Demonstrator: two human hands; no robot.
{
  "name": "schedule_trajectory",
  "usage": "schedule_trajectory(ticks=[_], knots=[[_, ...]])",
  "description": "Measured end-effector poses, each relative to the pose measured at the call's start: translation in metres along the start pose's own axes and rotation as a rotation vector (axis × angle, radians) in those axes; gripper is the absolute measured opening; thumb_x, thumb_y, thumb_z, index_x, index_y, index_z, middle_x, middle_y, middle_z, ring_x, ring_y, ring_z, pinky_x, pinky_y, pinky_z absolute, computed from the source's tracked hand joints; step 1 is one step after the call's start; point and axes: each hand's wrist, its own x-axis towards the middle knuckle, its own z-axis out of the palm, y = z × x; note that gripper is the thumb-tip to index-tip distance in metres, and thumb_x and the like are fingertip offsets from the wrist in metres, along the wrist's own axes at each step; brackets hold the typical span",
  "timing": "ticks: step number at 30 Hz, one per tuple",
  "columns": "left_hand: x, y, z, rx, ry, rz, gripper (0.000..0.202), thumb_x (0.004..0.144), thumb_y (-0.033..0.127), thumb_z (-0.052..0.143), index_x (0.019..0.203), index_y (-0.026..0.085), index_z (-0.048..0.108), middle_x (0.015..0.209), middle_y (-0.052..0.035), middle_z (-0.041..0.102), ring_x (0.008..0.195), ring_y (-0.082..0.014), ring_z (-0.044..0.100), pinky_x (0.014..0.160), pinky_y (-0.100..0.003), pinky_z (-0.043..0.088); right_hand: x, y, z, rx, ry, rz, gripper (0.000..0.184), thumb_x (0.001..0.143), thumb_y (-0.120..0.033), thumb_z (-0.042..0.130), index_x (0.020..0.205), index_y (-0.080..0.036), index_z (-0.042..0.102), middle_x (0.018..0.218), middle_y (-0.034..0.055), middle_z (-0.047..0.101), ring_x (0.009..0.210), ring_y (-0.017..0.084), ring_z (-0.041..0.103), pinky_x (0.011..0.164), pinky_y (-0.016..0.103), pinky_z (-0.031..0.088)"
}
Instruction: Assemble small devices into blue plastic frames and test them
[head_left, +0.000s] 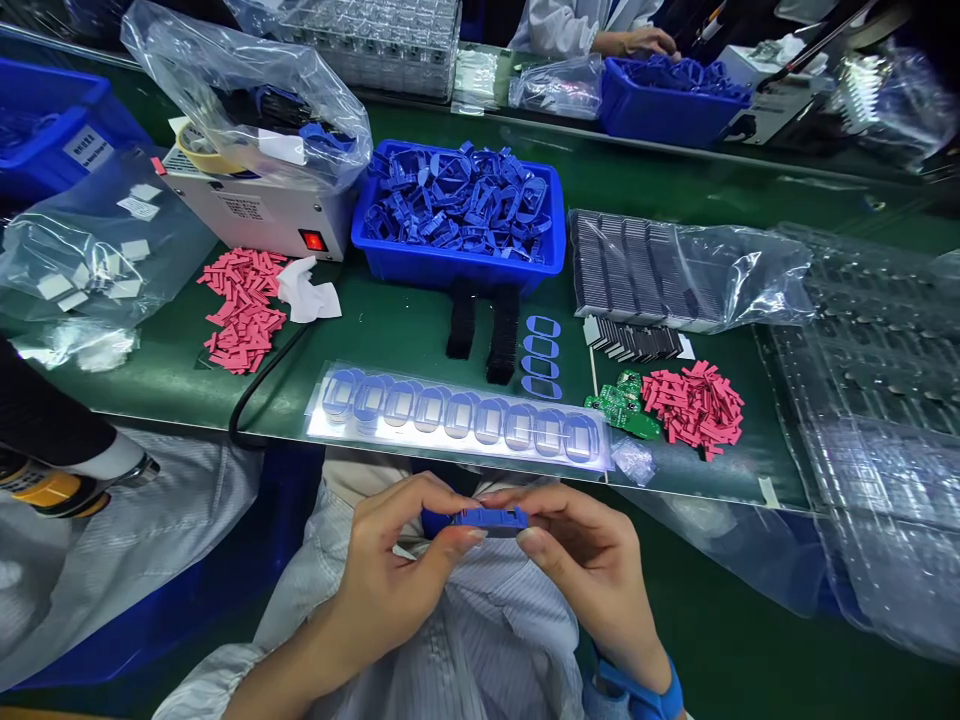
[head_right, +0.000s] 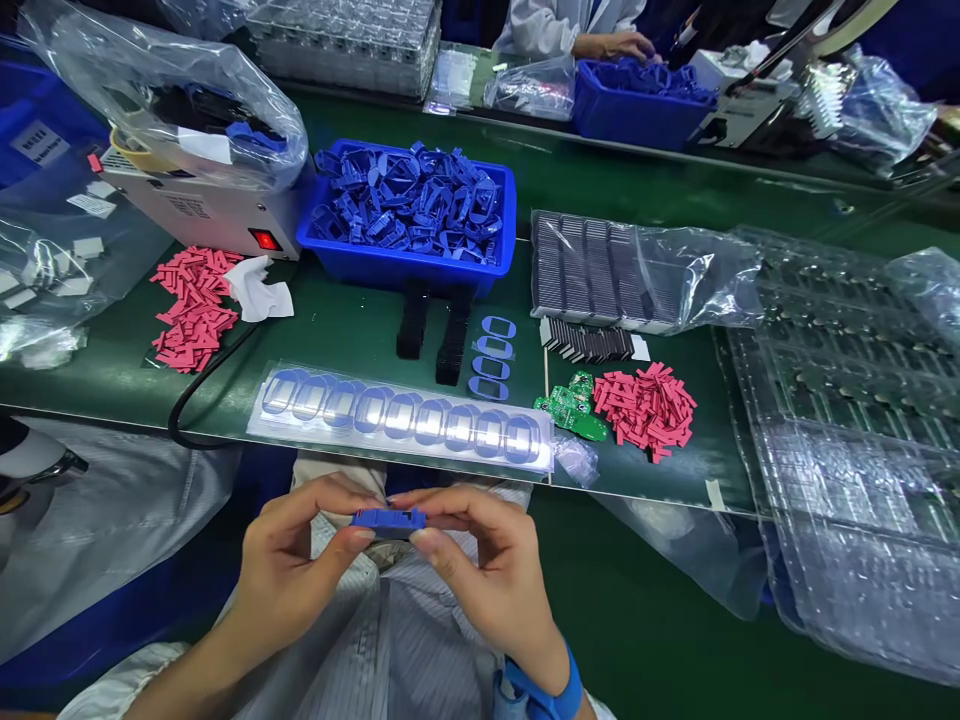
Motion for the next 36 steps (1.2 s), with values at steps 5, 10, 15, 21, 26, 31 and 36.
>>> schedule_trajectory(ticks=[5, 10, 15, 21, 26, 31, 36], knots=[[-0.001, -0.001, 0.003, -0.043, 0.015, -0.013, 0.002, 0.078, 0.020, 0.066, 0.077, 0.020, 0.064, 0.064, 0.0002, 0.068, 0.058, -0.0137, 0.062, 0.055, -0.025, 0.050, -0.003, 0.002, 0.000, -0.097, 0.050, -0.078, 0.014, 0.082, -0.015, 0.062, 0.090, -0.025, 0.068, 0.089, 0.0018, 0.074, 0.082, 0.017, 0.071, 0.070, 0.025, 0.060], [0.001, -0.005, 0.009, -0.107, 0.086, -0.060, 0.005, 0.078, 0.023, 0.067, 0.075, 0.020, 0.066, 0.062, -0.0004, 0.067, 0.058, -0.0144, 0.061, 0.054, -0.025, 0.050, -0.002, 0.005, 0.005, -0.210, 0.111, -0.134, 0.016, 0.084, -0.012, 0.058, 0.092, -0.023, 0.066, 0.091, 0.0019, 0.073, 0.082, 0.017, 0.071, 0.069, 0.025, 0.060], [0.000, -0.009, 0.021, -0.362, 0.200, -0.174, 0.003, 0.075, 0.023, 0.071, 0.078, 0.022, 0.070, 0.071, -0.0004, 0.069, 0.069, -0.0145, 0.068, 0.062, -0.024, 0.056, -0.006, 0.014, 0.017, -0.489, 0.245, -0.242, 0.037, 0.078, -0.010, 0.065, 0.113, -0.023, 0.058, 0.111, 0.0066, 0.067, 0.104, 0.022, 0.064, 0.080, 0.034, 0.059], [0.000, -0.007, 0.028, -0.369, 0.185, -0.158, 0.007, 0.072, 0.025, 0.075, 0.078, 0.022, 0.074, 0.075, -0.0044, 0.075, 0.073, -0.0177, 0.071, 0.066, -0.026, 0.059, -0.011, 0.021, 0.029, -0.447, 0.453, -0.276, 0.032, 0.073, -0.008, 0.069, 0.100, -0.022, 0.059, 0.103, 0.0071, 0.069, 0.098, 0.024, 0.066, 0.080, 0.040, 0.058], [0.001, -0.009, 0.023, -0.227, 0.170, -0.036, 0.006, 0.072, 0.025, 0.074, 0.077, 0.022, 0.073, 0.070, -0.0032, 0.074, 0.066, -0.0162, 0.068, 0.060, -0.025, 0.056, -0.010, 0.009, 0.015, -0.355, 0.342, -0.179, 0.019, 0.075, -0.009, 0.068, 0.089, -0.022, 0.063, 0.093, 0.0041, 0.072, 0.089, 0.022, 0.070, 0.074, 0.033, 0.061], [0.000, -0.013, 0.017, -0.139, 0.125, -0.018, 0.003, 0.074, 0.023, 0.072, 0.077, 0.022, 0.072, 0.067, -0.0023, 0.072, 0.063, -0.0166, 0.066, 0.055, -0.026, 0.053, -0.005, -0.001, -0.005, -0.347, 0.089, -0.104, 0.014, 0.080, -0.012, 0.065, 0.089, -0.022, 0.068, 0.094, 0.0034, 0.073, 0.086, 0.021, 0.071, 0.072, 0.030, 0.062], [0.005, -0.012, 0.009, -0.263, 0.019, -0.098, 0.008, 0.071, 0.029, 0.075, 0.074, 0.022, 0.074, 0.070, -0.0054, 0.074, 0.067, -0.0189, 0.069, 0.061, -0.029, 0.057, -0.006, 0.005, -0.014, -0.398, 0.033, -0.252, 0.028, 0.082, -0.006, 0.059, 0.101, -0.025, 0.067, 0.098, 0.0019, 0.072, 0.092, 0.021, 0.069, 0.075, 0.034, 0.061]])
